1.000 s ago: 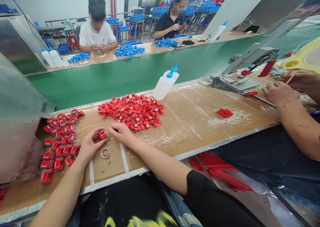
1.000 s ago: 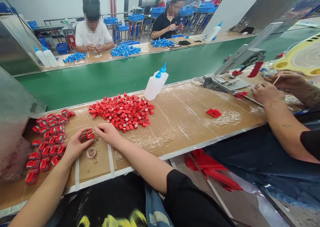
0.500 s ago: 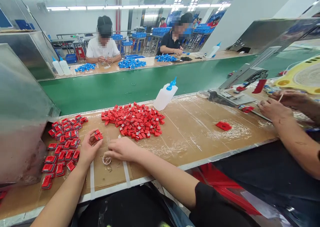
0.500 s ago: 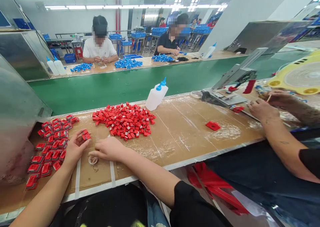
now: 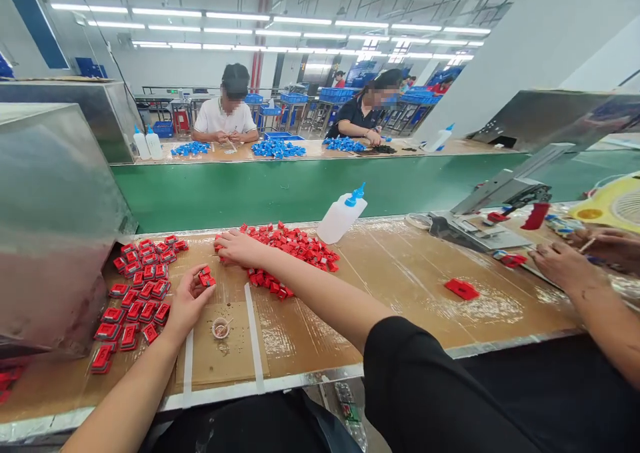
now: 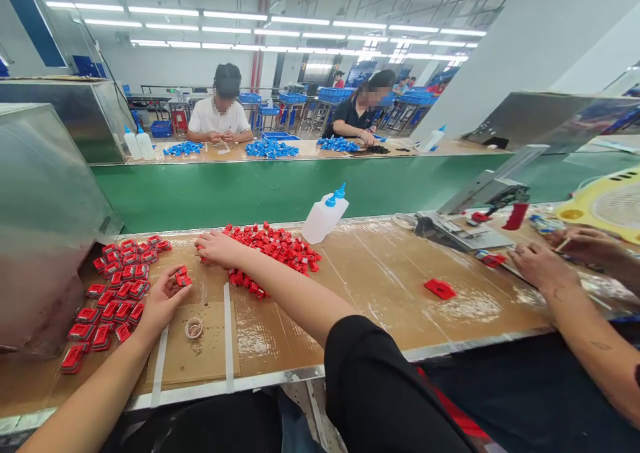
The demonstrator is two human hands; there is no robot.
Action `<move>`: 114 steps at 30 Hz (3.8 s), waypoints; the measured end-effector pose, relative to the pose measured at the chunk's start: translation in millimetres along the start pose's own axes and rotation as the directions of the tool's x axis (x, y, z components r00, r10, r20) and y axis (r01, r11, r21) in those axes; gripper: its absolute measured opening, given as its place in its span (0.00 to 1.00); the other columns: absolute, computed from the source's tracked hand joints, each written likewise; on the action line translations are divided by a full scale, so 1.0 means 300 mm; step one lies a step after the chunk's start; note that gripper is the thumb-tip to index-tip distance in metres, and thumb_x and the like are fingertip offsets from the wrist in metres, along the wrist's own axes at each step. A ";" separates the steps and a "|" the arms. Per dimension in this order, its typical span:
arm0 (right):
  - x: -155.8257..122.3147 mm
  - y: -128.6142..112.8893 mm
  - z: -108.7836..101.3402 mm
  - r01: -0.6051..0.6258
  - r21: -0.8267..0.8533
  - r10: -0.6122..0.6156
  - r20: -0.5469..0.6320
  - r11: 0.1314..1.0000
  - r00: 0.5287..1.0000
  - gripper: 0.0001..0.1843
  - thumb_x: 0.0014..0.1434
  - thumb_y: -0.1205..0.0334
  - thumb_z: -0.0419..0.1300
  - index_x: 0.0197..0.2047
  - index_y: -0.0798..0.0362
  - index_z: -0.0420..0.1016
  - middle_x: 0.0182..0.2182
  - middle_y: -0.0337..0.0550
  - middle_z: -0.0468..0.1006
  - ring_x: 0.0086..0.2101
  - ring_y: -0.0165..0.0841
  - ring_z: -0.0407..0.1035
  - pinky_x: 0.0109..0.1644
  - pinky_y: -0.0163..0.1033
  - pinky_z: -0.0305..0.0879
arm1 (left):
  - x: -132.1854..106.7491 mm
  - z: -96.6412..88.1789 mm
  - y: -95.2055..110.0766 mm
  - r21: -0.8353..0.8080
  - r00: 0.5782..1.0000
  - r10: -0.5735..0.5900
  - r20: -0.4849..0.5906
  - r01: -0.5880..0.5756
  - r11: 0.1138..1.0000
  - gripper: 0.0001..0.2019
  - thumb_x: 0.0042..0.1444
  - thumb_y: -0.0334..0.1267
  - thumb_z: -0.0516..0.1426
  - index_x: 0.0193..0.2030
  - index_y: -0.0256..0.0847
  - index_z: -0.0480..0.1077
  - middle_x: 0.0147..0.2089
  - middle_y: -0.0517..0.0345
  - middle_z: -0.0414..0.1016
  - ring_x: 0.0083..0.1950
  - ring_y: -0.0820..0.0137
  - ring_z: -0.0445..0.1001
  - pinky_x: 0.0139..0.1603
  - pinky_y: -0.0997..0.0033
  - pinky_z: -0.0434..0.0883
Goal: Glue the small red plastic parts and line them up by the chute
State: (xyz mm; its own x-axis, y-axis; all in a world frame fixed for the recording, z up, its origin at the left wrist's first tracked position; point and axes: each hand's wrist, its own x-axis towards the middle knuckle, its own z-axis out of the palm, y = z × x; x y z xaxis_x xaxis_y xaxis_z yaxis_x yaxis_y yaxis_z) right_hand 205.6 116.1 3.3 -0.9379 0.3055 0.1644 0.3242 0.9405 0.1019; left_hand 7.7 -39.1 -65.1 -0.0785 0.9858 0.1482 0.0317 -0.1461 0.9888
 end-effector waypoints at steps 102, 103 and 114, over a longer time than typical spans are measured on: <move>-0.198 -0.609 -0.302 0.114 0.806 0.456 -0.439 0.581 0.774 0.39 0.50 0.43 0.75 0.59 0.52 0.72 0.49 0.45 0.82 0.47 0.35 0.78 0.51 0.35 0.71 | -0.264 0.078 0.377 -0.057 0.937 0.336 0.094 -0.332 0.942 0.18 0.53 0.46 0.71 0.47 0.42 0.76 0.42 0.55 0.75 0.40 0.67 0.74 0.41 0.73 0.73; -0.198 -0.614 -0.302 0.108 0.810 0.457 -0.428 0.576 0.780 0.37 0.50 0.44 0.75 0.58 0.52 0.73 0.46 0.43 0.83 0.44 0.34 0.78 0.48 0.34 0.71 | -0.269 0.087 0.386 -0.040 0.930 0.356 0.093 -0.354 0.935 0.17 0.54 0.45 0.71 0.47 0.43 0.76 0.41 0.56 0.75 0.38 0.69 0.73 0.39 0.74 0.72; -0.185 -0.606 -0.249 0.092 0.830 0.527 -0.431 0.550 0.733 0.31 0.54 0.44 0.71 0.54 0.55 0.75 0.42 0.44 0.83 0.39 0.33 0.77 0.44 0.34 0.71 | -0.258 0.112 0.390 0.028 0.944 0.325 0.055 -0.327 0.945 0.15 0.55 0.41 0.70 0.47 0.43 0.76 0.42 0.56 0.77 0.40 0.70 0.75 0.40 0.76 0.73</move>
State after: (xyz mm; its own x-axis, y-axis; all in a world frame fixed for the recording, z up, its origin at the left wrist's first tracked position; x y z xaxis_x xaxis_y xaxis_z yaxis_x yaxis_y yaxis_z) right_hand 207.9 -82.9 48.8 -0.4632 0.6554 0.5965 -0.0107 0.6689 -0.7432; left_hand 51.0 -129.8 38.5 -0.0087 0.8879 0.4600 0.0833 -0.4578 0.8852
